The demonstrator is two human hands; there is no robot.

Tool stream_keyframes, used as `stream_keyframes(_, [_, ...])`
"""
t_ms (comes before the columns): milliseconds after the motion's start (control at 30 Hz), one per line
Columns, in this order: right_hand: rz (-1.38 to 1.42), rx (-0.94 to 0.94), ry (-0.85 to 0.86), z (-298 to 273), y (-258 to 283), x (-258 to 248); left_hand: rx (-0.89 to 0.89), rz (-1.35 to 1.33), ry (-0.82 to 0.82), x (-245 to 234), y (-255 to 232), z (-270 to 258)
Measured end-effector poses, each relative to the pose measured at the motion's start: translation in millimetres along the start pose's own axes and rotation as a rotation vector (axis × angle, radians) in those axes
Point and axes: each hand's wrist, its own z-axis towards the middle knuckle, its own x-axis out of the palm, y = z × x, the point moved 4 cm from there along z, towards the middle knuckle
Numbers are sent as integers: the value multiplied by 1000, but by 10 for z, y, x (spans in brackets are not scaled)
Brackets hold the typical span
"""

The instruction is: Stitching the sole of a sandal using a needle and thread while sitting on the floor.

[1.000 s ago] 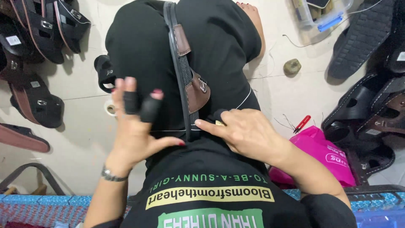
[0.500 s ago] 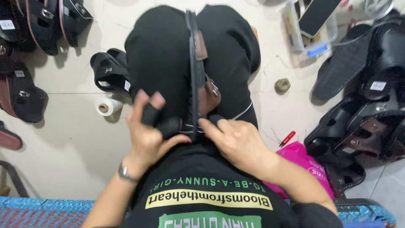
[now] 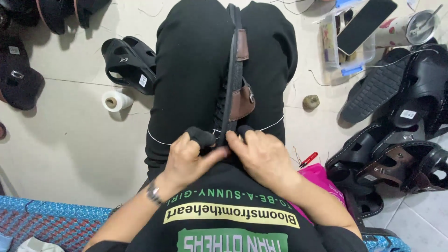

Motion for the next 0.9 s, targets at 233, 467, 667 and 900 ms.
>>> stream_keyframes(233, [96, 308, 622, -489, -363, -703, -26, -23, -124, -43, -142, 99])
stream_keyframes(467, [1041, 627, -64, -381, -435, 147, -49, -112, -72, -317, -144, 129])
stream_keyframes(667, [390, 333, -19, -402, -513, 109, 213, 266, -26, 62, -109, 191])
stream_keyframes(900, [-21, 533, -166, -845, -683, 457, 89, 311, -361, -461, 359, 88])
